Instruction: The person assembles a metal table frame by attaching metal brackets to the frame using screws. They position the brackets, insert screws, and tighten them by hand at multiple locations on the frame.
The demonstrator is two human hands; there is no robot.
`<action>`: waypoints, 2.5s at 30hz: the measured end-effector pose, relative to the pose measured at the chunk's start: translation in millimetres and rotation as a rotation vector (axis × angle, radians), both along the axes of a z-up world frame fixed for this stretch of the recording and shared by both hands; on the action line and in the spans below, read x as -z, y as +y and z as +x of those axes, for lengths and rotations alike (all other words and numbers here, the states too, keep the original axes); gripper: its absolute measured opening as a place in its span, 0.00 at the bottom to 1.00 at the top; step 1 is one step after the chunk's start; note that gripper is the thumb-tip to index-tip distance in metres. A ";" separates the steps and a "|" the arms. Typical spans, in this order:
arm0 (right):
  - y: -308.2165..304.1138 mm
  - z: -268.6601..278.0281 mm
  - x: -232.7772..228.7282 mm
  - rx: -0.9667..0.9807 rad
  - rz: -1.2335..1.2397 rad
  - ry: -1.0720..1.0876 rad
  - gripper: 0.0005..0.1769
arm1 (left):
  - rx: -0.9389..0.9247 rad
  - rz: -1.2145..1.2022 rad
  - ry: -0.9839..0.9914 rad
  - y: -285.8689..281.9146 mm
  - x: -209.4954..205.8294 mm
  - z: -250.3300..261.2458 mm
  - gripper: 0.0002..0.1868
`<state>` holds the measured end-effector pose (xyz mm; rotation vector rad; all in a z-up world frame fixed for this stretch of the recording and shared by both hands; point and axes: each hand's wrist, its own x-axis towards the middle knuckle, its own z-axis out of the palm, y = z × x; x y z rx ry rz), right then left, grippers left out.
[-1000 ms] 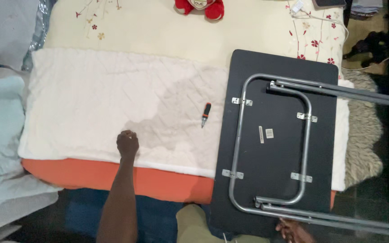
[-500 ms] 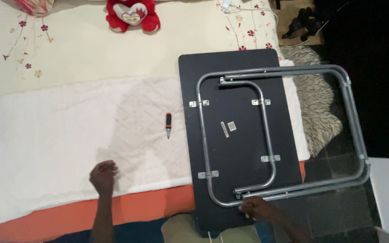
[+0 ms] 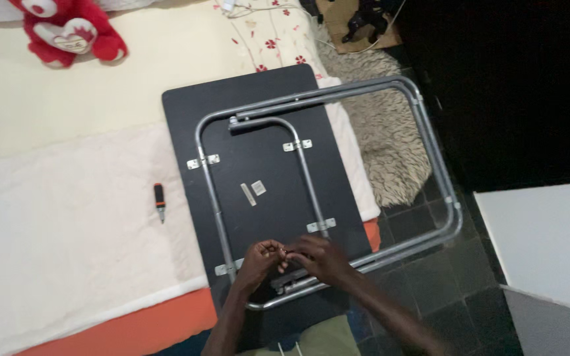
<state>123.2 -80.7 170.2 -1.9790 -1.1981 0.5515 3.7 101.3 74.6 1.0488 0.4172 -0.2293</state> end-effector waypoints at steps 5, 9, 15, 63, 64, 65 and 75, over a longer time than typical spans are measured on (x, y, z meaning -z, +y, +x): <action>-26.8 34.8 11.8 0.161 0.017 0.206 0.11 | 0.072 -0.095 -0.001 -26.5 11.3 55.4 0.10; -33.5 73.4 33.5 0.425 -0.062 0.491 0.11 | -0.091 0.170 -0.110 -31.0 7.8 88.2 0.14; -8.5 163.9 99.6 0.639 -0.059 0.521 0.12 | 0.051 1.422 -0.259 14.9 4.9 157.8 0.33; 88.7 278.4 134.7 -0.011 -0.582 -0.493 0.10 | 0.750 1.327 0.310 54.8 10.2 247.7 0.38; 88.3 277.6 132.4 0.028 -0.619 -0.437 0.11 | 0.765 1.369 0.260 54.5 10.0 246.7 0.31; 87.5 277.3 130.0 0.067 -0.656 -0.380 0.15 | 0.753 1.330 0.284 55.0 10.6 245.7 0.37; 79.0 288.8 118.1 -0.071 -0.514 -0.428 0.10 | 0.735 1.320 0.286 59.8 35.9 246.3 0.46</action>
